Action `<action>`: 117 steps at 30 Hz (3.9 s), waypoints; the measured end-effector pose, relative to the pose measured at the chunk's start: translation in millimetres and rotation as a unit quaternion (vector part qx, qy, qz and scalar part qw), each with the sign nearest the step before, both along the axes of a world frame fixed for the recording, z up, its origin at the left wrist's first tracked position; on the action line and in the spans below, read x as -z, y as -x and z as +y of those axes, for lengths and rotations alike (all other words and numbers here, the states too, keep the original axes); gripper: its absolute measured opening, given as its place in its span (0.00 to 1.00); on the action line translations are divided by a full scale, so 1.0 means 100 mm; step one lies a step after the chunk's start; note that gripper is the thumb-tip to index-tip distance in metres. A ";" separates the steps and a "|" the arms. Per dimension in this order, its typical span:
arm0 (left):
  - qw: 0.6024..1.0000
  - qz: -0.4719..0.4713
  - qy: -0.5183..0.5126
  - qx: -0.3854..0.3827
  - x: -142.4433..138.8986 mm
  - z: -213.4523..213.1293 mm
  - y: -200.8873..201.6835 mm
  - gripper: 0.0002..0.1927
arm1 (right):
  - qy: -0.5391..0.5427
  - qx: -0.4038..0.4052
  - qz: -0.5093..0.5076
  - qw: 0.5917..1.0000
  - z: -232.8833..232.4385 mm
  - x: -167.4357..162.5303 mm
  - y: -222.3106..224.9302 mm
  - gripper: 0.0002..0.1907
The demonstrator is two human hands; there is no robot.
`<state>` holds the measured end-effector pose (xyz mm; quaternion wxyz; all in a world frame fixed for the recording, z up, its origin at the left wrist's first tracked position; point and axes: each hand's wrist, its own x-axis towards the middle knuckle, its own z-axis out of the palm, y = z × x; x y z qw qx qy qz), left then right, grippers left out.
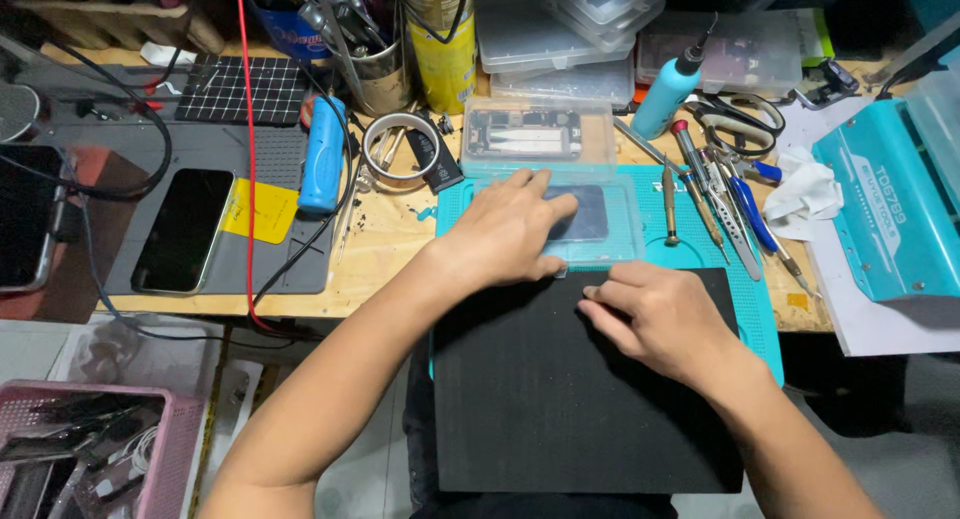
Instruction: The person assembles a smartphone by connecting internal ribbon cables and closing the device, then disassembles it by removing the back cover and detaching components. The person handles the phone, internal connectors, and a plastic parts box on a cluttered workbench.
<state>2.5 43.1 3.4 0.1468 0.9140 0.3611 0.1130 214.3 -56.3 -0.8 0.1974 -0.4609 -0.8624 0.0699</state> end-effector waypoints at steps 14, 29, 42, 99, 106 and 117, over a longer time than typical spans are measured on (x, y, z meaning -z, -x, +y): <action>0.998 0.006 -0.059 0.037 0.01 -0.08 0.23 0.41 | -0.007 0.062 -0.022 0.998 0.31 -0.10 -0.27 0.24; 0.988 -0.122 -0.044 0.079 -0.16 0.09 0.41 0.29 | -0.220 0.014 -0.081 0.972 0.43 -0.29 -0.14 0.19; 0.985 -0.160 -0.053 0.038 -0.12 0.16 0.39 0.19 | -0.295 -0.061 0.011 0.953 0.51 -0.28 0.28 0.17; 0.923 -0.238 -0.281 0.115 -0.05 -0.21 -0.79 0.26 | 0.124 0.239 0.645 0.715 0.10 0.31 -0.47 0.20; 0.986 -0.118 -0.096 0.071 0.03 -0.30 -0.50 0.23 | 0.019 0.278 0.571 0.773 0.60 0.09 -0.96 0.19; 0.987 -0.128 0.094 0.004 0.31 -0.43 -0.20 0.18 | 0.075 0.285 0.565 0.770 1.43 -0.03 -1.11 0.22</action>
